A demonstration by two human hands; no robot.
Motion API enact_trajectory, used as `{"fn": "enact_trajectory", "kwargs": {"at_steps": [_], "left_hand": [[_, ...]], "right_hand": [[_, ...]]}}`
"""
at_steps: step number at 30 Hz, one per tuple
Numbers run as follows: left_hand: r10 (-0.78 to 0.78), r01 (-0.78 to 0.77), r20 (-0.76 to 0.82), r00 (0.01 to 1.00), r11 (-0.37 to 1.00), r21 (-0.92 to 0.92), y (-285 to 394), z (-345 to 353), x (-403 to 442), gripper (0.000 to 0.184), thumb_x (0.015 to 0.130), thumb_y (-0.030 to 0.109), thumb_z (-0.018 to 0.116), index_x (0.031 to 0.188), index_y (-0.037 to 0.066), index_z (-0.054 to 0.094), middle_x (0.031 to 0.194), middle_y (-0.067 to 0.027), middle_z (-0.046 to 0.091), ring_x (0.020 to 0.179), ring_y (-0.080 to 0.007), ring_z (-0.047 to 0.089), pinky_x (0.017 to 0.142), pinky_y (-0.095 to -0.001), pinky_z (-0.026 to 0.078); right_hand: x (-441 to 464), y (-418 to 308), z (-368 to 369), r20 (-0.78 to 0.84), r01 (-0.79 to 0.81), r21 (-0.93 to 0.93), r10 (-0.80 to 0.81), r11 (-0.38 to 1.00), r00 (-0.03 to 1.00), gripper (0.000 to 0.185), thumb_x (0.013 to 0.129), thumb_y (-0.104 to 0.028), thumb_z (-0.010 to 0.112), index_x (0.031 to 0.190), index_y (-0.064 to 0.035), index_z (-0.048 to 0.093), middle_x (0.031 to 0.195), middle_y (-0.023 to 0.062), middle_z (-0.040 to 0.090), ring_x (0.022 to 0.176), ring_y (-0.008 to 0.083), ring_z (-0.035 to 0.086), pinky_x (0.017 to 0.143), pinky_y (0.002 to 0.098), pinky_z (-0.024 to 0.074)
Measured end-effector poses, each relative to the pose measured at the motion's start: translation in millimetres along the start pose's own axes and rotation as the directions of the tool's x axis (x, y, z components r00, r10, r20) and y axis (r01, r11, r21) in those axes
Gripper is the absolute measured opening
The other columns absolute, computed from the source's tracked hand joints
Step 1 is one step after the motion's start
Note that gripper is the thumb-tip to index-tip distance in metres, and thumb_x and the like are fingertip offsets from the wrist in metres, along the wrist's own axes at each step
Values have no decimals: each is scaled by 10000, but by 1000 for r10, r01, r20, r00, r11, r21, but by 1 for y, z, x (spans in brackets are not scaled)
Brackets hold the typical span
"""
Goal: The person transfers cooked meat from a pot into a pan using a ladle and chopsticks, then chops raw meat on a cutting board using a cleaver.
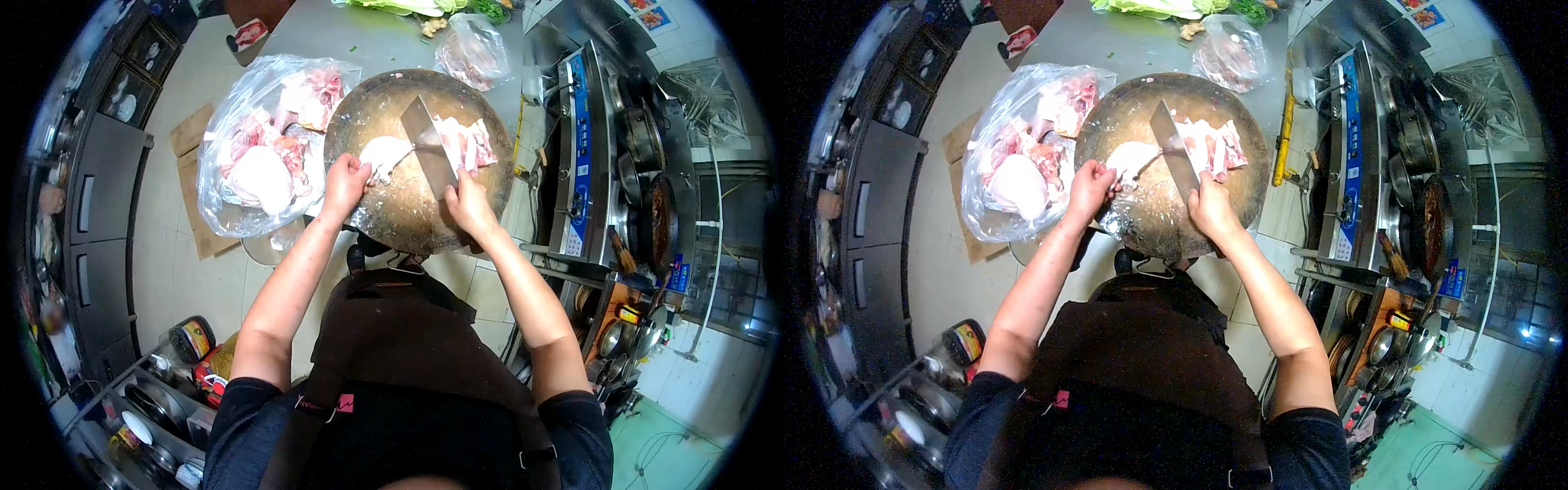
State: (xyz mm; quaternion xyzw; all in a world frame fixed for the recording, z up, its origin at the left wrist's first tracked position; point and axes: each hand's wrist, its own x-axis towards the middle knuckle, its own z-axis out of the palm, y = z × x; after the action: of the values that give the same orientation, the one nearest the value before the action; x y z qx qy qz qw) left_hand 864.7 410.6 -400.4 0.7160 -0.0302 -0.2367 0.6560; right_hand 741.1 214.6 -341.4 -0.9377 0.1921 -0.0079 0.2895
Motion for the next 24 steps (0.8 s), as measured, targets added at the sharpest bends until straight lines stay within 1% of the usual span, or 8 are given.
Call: {"fn": "enact_trajectory", "kwargs": {"at_steps": [4, 14, 16, 17, 18, 21, 22, 24], "left_hand": [[260, -223, -18, 965, 861, 458, 16, -6, -13, 213, 776, 167, 654, 823, 0, 530, 626, -109, 556, 576, -184, 571, 520, -289, 424], [555, -500, 15, 832, 736, 457, 7, -8, -25, 227, 705, 120, 701, 846, 17, 555, 651, -125, 525, 542, -225, 506, 507, -331, 411], [562, -504, 19, 827, 727, 467, 6, -8, -23, 226, 703, 115, 701, 845, 21, 553, 645, -126, 525, 543, -230, 513, 506, -333, 412], [548, -487, 5, 836, 739, 466, 6, -9, -26, 226, 703, 115, 701, 845, 21, 553, 645, -126, 525, 543, -230, 513, 506, -333, 412], [533, -479, 15, 846, 747, 462, 7, -10, -28, 229, 702, 113, 701, 850, 23, 552, 647, -124, 525, 545, -234, 516, 504, -329, 411], [557, -506, 10, 830, 747, 431, 2, -9, -28, 214, 722, 123, 692, 864, 28, 563, 648, -82, 510, 527, -176, 484, 501, -284, 406], [562, -512, 17, 827, 741, 435, 1, -9, -28, 215, 722, 121, 690, 869, 26, 565, 668, -88, 522, 535, -181, 492, 507, -286, 411], [570, -525, 21, 822, 741, 420, 7, -7, -30, 208, 735, 124, 669, 889, 23, 572, 732, -114, 556, 571, -206, 525, 537, -308, 432]], "right_hand": [[8, -26, -15, -188, 215, -43, -219, 976, 957, 269, 789, -46, 483, 1012, 89, 418, 748, 296, 578, 748, 457, 573, 704, 487, 464], [21, -56, -24, 158, 129, -40, -121, 991, 980, 254, 814, -52, 417, 1000, 120, 429, 695, 330, 554, 733, 459, 580, 682, 503, 471], [28, -78, -54, -23, 271, -149, -277, 951, 961, 197, 837, -94, 449, 959, 61, 457, 656, 280, 560, 696, 447, 586, 651, 506, 478], [31, -100, -76, -99, 248, -88, -256, 965, 962, 146, 861, -97, 490, 960, 10, 483, 714, 209, 602, 660, 320, 627, 591, 405, 516], [29, -127, -102, -230, 339, -11, -332, 941, 915, 125, 856, -102, 490, 894, 12, 457, 610, 201, 561, 574, 360, 604, 476, 403, 478], [30, -147, -103, -497, 444, 255, -278, 859, 822, 68, 882, -72, 488, 892, -5, 498, 633, 43, 555, 478, 160, 505, 456, 274, 423], [34, -119, -66, -402, 344, 42, -300, 938, 865, 58, 874, -39, 464, 889, 6, 498, 645, 66, 551, 523, 169, 520, 500, 303, 441], [44, -15, 53, -68, 309, -168, -324, 936, 944, 141, 795, -46, 509, 892, 54, 487, 729, 245, 567, 691, 429, 567, 652, 466, 462]]}}
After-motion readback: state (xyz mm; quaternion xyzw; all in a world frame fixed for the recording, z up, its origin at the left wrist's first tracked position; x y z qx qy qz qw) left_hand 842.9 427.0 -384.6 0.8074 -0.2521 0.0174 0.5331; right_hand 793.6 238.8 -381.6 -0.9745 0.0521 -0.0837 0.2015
